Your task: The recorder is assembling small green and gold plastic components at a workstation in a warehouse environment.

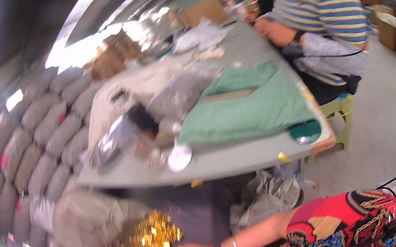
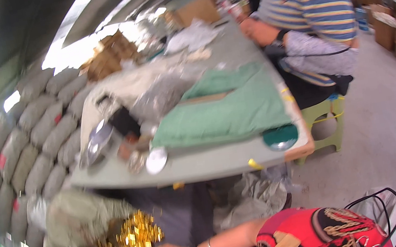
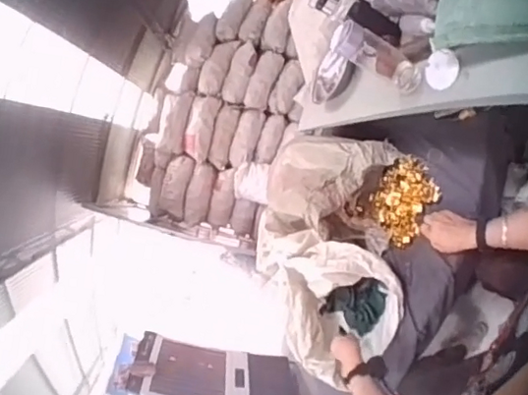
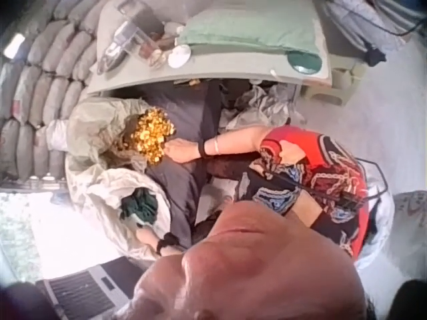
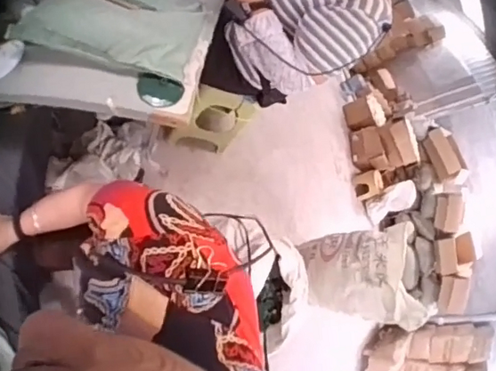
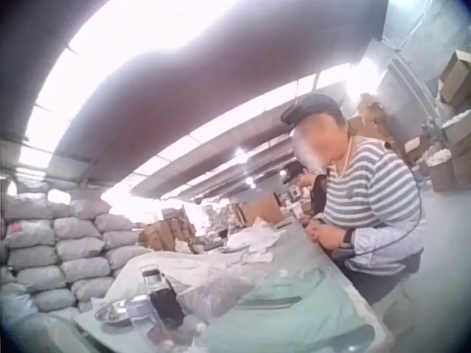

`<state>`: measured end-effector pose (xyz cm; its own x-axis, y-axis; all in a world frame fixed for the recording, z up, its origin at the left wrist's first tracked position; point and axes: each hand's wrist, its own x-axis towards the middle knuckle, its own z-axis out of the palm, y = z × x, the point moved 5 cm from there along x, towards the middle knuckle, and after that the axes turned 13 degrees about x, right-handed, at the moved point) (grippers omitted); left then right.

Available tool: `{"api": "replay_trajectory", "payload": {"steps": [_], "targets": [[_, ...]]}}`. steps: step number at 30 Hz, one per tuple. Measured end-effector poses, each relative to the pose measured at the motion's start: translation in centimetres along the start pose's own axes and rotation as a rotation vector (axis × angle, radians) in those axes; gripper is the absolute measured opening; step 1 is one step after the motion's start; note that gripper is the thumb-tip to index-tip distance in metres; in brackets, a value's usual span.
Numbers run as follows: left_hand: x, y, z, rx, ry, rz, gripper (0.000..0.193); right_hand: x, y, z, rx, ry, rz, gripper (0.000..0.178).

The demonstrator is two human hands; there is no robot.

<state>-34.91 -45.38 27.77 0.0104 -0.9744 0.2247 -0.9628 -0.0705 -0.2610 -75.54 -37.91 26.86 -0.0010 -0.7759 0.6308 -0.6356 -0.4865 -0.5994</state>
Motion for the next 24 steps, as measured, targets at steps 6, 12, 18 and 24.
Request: {"api": "replay_trajectory", "payload": {"steps": [6,12,18,24], "targets": [[-6.6,4.7,-7.3,-1.057,0.171,-0.170,0.024,0.1,0.5,-4.4,0.130,0.053,-0.064,0.010],[-16.0,11.7,-10.5,-1.626,-0.164,-0.184,0.020,-2.7,-2.5,-1.3,1.013,-0.319,0.330,0.027],[-19.4,16.9,-12.8,-1.738,-0.298,-0.151,0.016,-6.0,-9.3,-1.3,1.175,-0.548,0.352,0.028],[-19.9,17.7,-13.2,-1.659,-0.256,-0.141,0.018,-5.7,-11.1,-3.0,0.881,-0.484,0.104,0.026]]}}
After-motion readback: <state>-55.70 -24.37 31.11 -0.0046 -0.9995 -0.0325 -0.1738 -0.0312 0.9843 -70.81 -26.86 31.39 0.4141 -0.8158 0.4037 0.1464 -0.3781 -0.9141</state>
